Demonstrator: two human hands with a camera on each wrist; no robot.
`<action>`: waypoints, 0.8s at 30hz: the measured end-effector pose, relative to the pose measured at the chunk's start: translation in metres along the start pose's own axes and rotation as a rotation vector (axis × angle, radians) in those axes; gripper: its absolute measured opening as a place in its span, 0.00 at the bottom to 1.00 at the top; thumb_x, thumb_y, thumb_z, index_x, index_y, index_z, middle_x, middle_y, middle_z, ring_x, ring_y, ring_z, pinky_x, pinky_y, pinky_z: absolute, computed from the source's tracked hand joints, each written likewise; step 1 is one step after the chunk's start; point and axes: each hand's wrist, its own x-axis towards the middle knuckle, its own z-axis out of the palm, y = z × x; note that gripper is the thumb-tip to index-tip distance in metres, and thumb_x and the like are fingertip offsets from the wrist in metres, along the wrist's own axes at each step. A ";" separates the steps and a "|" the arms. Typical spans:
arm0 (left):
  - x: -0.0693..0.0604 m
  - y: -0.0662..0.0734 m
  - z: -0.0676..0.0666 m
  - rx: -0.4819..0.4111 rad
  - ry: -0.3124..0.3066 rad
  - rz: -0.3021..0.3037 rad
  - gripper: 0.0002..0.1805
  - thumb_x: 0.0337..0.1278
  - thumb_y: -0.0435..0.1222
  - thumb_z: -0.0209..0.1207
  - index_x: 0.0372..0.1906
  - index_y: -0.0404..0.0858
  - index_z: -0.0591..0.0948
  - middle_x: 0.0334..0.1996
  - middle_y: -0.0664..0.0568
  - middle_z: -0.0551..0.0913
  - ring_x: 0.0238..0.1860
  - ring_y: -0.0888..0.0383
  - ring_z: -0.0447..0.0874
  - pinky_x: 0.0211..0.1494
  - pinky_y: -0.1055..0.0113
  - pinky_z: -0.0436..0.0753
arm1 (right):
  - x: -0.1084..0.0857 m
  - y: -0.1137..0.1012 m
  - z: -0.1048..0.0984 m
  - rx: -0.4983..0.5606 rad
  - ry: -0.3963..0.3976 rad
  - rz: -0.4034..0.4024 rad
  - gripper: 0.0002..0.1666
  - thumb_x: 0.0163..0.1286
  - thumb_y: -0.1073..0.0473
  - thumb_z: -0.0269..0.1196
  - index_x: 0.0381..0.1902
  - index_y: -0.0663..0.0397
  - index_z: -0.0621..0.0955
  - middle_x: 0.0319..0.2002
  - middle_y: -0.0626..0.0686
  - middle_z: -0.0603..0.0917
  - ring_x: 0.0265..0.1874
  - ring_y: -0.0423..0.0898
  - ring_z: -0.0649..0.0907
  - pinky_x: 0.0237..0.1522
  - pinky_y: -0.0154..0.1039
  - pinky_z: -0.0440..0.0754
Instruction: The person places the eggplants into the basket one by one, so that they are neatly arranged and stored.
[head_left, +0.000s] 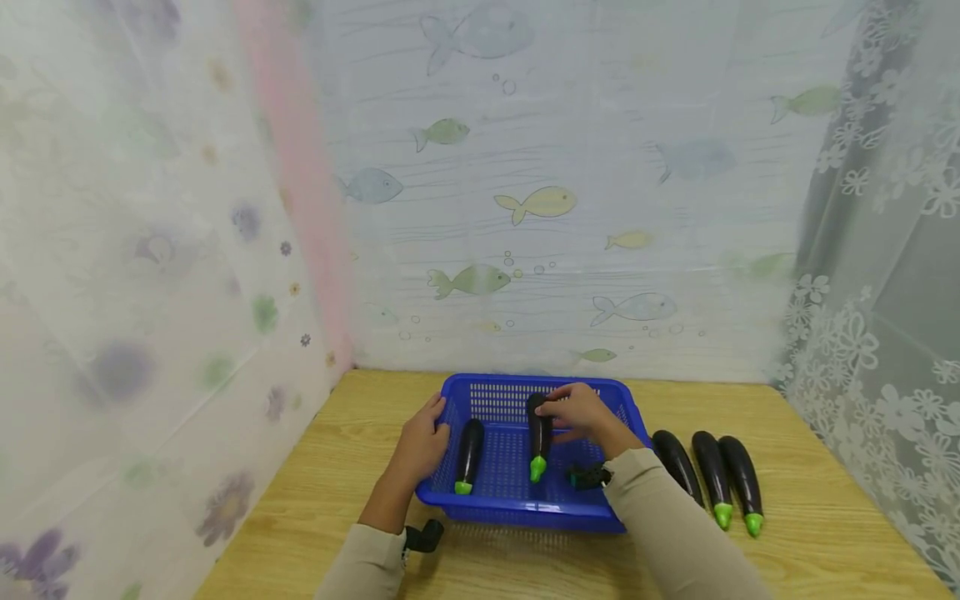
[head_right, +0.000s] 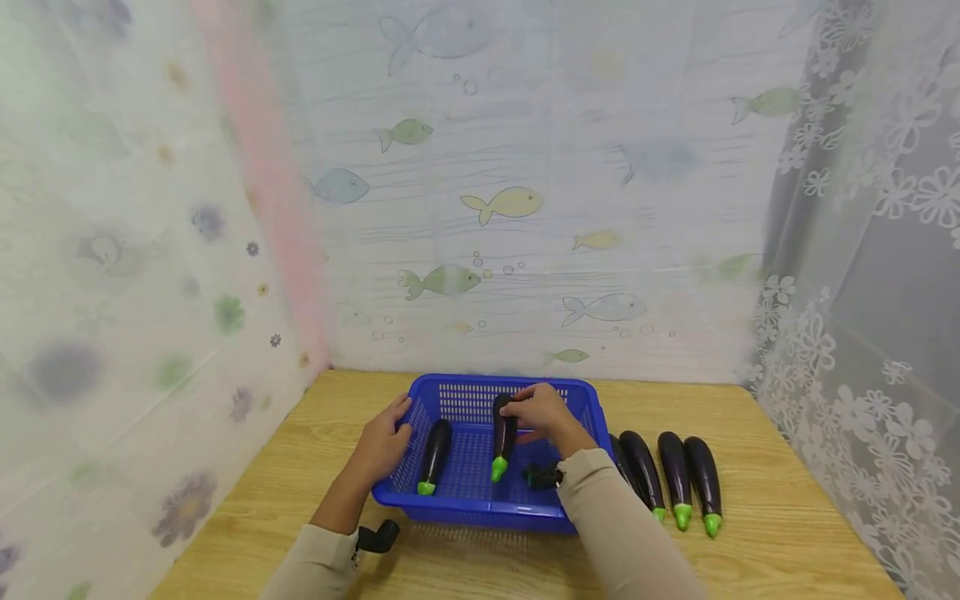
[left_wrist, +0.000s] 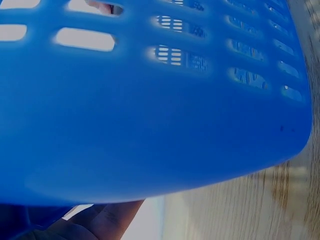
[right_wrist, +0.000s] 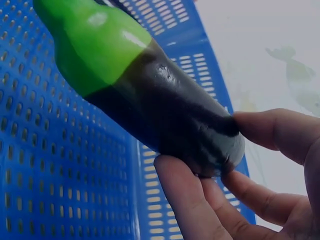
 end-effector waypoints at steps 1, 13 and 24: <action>0.000 0.000 0.000 0.005 0.002 0.003 0.31 0.70 0.32 0.49 0.76 0.29 0.67 0.80 0.42 0.63 0.79 0.38 0.60 0.78 0.41 0.63 | 0.000 0.000 0.002 0.000 0.000 0.001 0.34 0.66 0.61 0.70 0.66 0.68 0.74 0.63 0.72 0.77 0.55 0.66 0.85 0.41 0.55 0.91; 0.001 -0.001 0.000 0.015 0.005 0.014 0.31 0.69 0.32 0.48 0.76 0.29 0.67 0.79 0.41 0.63 0.79 0.38 0.60 0.79 0.41 0.63 | 0.008 -0.002 0.032 0.026 -0.016 0.029 0.31 0.64 0.64 0.71 0.62 0.69 0.76 0.62 0.71 0.78 0.55 0.66 0.85 0.40 0.53 0.91; 0.003 0.000 0.001 0.042 0.001 0.016 0.32 0.68 0.32 0.48 0.76 0.28 0.67 0.79 0.40 0.63 0.79 0.38 0.61 0.79 0.42 0.63 | 0.013 0.000 0.046 0.015 -0.031 0.050 0.31 0.63 0.64 0.71 0.62 0.69 0.76 0.63 0.71 0.77 0.56 0.68 0.83 0.37 0.53 0.91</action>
